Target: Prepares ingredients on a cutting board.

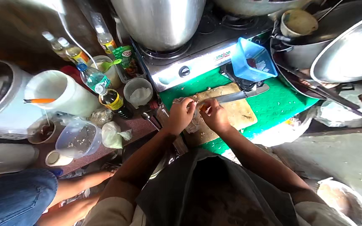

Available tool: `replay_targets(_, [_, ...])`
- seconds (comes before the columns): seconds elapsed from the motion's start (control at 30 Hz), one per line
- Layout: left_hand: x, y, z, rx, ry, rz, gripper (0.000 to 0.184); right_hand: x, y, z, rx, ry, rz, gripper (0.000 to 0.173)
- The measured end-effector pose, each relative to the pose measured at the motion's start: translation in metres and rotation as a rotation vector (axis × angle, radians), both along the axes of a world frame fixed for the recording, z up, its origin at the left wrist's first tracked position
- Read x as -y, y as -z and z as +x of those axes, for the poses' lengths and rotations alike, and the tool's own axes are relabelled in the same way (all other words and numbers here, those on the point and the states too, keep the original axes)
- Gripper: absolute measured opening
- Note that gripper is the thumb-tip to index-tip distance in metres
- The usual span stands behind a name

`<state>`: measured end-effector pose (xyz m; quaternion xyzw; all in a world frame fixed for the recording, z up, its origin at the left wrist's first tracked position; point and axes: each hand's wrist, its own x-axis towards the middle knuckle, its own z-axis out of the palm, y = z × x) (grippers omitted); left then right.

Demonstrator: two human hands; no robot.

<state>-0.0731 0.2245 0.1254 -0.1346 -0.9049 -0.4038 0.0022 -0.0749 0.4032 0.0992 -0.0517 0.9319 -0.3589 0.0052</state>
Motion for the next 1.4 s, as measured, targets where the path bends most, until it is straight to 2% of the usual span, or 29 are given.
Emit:
replay_targets(0.07, [-0.002, -0.02, 0.009, 0.368, -0.017, 0.313, 0.032, -0.003, -0.006, 0.007, -0.228, -0.094, -0.055, 0.033])
replay_targets(0.13, [-0.005, -0.024, 0.009, 0.646, -0.059, 0.679, 0.02, -0.001, -0.019, 0.012, -0.37, -0.184, -0.066, 0.024])
replay_targets(0.2, [-0.004, -0.024, 0.007, 0.791, -0.081, 0.965, 0.008, -0.002, -0.031, 0.013, -0.482, -0.278, -0.063, 0.017])
replay_targets(0.27, [-0.001, -0.027, 0.009, 0.837, -0.104, 1.094, 0.007, -0.006, -0.038, 0.013, -0.572, -0.355, -0.037, 0.018])
replay_targets(0.5, [0.005, -0.036, 0.025, 0.863, -0.126, 1.196, 0.012, -0.002, -0.058, 0.021, -0.764, -0.444, 0.078, 0.014])
replay_targets(0.73, [0.009, -0.042, 0.035, 0.863, -0.111, 1.216, 0.013, -0.008, -0.068, 0.023, -0.727, -0.543, -0.019, 0.015])
replay_targets(1.1, [0.008, -0.045, 0.04, 0.823, -0.107, 1.244, 0.009, 0.003, -0.075, 0.032, -0.863, -0.4, 0.191, 0.012])
replay_targets(1.2, [0.012, -0.045, 0.038, 0.847, -0.06, 1.192, 0.011, 0.005, -0.078, 0.027, -0.74, -0.39, 0.096, 0.012])
replay_targets(1.27, [0.02, -0.047, 0.04, 0.877, 0.062, 1.15, 0.015, 0.0, -0.085, 0.023, -0.461, -0.439, -0.084, 0.012])
replay_targets(1.33, [0.027, -0.042, 0.041, 0.901, 0.274, 1.189, 0.022, -0.007, -0.092, 0.015, -0.084, -0.485, -0.339, 0.004])
replay_targets(1.4, [0.026, -0.039, 0.041, 0.92, 0.32, 1.252, 0.023, -0.008, -0.09, 0.01, 0.165, -0.407, -0.588, 0.01])
